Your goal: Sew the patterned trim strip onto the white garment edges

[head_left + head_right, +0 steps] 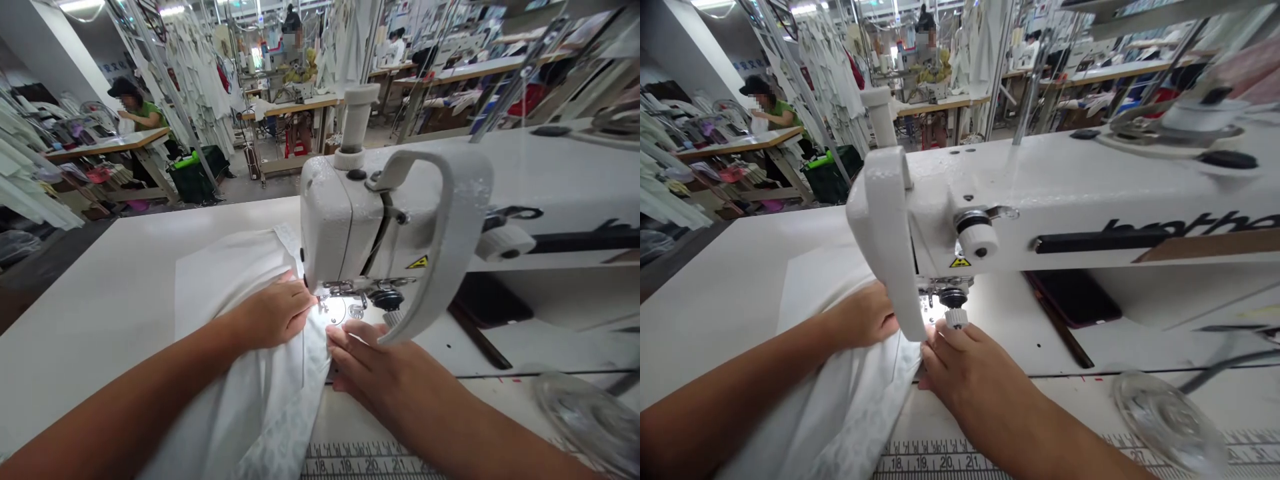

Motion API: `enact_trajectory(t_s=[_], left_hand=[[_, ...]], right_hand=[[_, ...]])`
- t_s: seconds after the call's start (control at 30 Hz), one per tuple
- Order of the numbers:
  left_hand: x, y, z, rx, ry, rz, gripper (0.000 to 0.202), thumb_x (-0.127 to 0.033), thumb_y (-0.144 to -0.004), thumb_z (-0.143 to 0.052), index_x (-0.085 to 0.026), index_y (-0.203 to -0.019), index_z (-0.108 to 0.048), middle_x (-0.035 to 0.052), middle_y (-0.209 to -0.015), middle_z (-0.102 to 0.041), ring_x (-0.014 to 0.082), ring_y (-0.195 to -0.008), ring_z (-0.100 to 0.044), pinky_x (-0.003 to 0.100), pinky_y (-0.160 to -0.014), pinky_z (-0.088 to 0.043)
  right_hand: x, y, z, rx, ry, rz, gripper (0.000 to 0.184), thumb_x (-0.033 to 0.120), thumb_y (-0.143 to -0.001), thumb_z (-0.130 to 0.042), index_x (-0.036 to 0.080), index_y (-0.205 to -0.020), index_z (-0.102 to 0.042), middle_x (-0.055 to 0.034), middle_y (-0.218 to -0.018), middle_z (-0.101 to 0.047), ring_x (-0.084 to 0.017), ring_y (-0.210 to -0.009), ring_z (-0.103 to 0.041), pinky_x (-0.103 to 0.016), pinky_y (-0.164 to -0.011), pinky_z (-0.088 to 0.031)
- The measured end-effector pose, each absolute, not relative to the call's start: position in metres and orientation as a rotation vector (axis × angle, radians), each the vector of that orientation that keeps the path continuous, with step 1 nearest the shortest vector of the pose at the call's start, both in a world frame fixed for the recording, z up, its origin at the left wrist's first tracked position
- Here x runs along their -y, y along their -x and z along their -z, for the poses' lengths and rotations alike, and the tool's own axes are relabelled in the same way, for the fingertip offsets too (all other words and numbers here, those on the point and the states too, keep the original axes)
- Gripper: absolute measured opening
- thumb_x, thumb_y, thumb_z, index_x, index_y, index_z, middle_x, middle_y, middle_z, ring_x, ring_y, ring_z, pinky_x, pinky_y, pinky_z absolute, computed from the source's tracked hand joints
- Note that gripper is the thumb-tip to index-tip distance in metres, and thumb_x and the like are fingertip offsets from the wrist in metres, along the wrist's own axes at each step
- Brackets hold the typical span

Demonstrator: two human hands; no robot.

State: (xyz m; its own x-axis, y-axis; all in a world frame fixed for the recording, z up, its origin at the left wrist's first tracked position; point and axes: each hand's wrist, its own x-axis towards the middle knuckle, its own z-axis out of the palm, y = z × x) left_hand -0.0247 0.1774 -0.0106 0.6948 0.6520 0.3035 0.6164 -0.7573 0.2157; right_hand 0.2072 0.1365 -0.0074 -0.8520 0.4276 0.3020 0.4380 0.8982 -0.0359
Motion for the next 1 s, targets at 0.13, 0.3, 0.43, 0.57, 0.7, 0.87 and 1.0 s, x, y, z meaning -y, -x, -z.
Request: enact_trajectory(t_s=[0.13, 0.3, 0.43, 0.57, 0.7, 0.87, 1.0], left_hand=[[-0.1775, 0.0258, 0.0094, -1.064, -2.765, -0.561, 0.015, -0.015, -0.087, -0.044, -0.018, -0.090, -0.059, 0.0019, -0.080, -0.060, 0.0144, -0.072, -0.055, 0.033, -0.081, -0.047], [-0.1788, 0.0256, 0.0094, -1.068, -2.779, -0.556, 0.018, -0.011, -0.083, -0.043, -0.018, -0.088, -0.059, 0.0021, -0.079, -0.061, 0.0153, -0.074, -0.055, 0.034, -0.080, -0.047], [-0.1790, 0.0256, 0.0102, -1.064, -2.804, -0.596, 0.017, -0.011, -0.084, -0.043, -0.018, -0.086, -0.059, 0.0025, -0.079, -0.061, 0.0158, -0.076, -0.056, 0.034, -0.082, -0.047], [-0.1790, 0.0256, 0.0102, -1.057, -2.802, -0.633, 0.016, -0.011, -0.085, -0.043, -0.018, -0.078, -0.056, 0.0022, -0.078, -0.061, 0.0146, -0.075, -0.056, 0.034, -0.084, -0.046], [-0.1801, 0.0250, 0.0102, -1.039, -2.785, -0.674, 0.017, -0.011, -0.085, -0.044, -0.018, -0.072, -0.052, 0.0022, -0.079, -0.061, 0.0143, -0.076, -0.057, 0.035, -0.088, -0.046], [-0.1814, 0.0242, 0.0093, -1.022, -2.791, -0.664, 0.018, -0.010, -0.084, -0.044, -0.018, -0.070, -0.051, 0.0026, -0.078, -0.060, 0.0152, -0.077, -0.056, 0.036, -0.088, -0.046], [-0.1815, 0.0244, 0.0106, -1.022, -2.786, -0.669, 0.015, -0.009, -0.082, -0.044, -0.017, -0.076, -0.054, 0.0026, -0.080, -0.061, 0.0153, -0.077, -0.058, 0.036, -0.086, -0.048]], right_hand=[[-0.1340, -0.2071, 0.0104, 2.751, 0.673, 0.046, 0.017, 0.021, -0.093, -0.053, 0.015, -0.106, -0.062, -0.0114, -0.121, -0.063, -0.028, -0.114, -0.053, -0.042, -0.085, -0.052], [-0.1332, -0.2075, 0.0134, 2.731, 0.694, 0.047, 0.013, 0.021, -0.092, -0.053, 0.016, -0.099, -0.063, -0.0114, -0.118, -0.064, -0.030, -0.113, -0.054, -0.043, -0.080, -0.052], [-0.1345, -0.2066, 0.0138, 2.720, 0.708, 0.059, 0.017, 0.022, -0.095, -0.047, 0.017, -0.095, -0.063, -0.0114, -0.116, -0.065, -0.030, -0.113, -0.052, -0.042, -0.075, -0.052], [-0.1358, -0.2064, 0.0127, 2.711, 0.707, 0.035, 0.019, 0.023, -0.097, -0.045, 0.017, -0.096, -0.063, -0.0107, -0.114, -0.066, -0.031, -0.113, -0.052, -0.043, -0.074, -0.051], [-0.1355, -0.2066, 0.0101, 2.710, 0.706, -0.002, 0.021, 0.024, -0.098, -0.043, 0.018, -0.095, -0.064, -0.0096, -0.107, -0.068, -0.031, -0.105, -0.056, -0.043, -0.074, -0.050], [-0.1361, -0.2057, 0.0062, 2.712, 0.670, 0.011, 0.025, 0.019, -0.098, -0.040, 0.020, -0.094, -0.065, -0.0080, -0.104, -0.069, -0.027, -0.099, -0.059, -0.041, -0.076, -0.049], [-0.1370, -0.2044, 0.0048, 2.683, 0.679, 0.028, 0.026, 0.020, -0.098, -0.039, 0.020, -0.096, -0.065, -0.0074, -0.109, -0.068, -0.026, -0.100, -0.058, -0.040, -0.078, -0.049]])
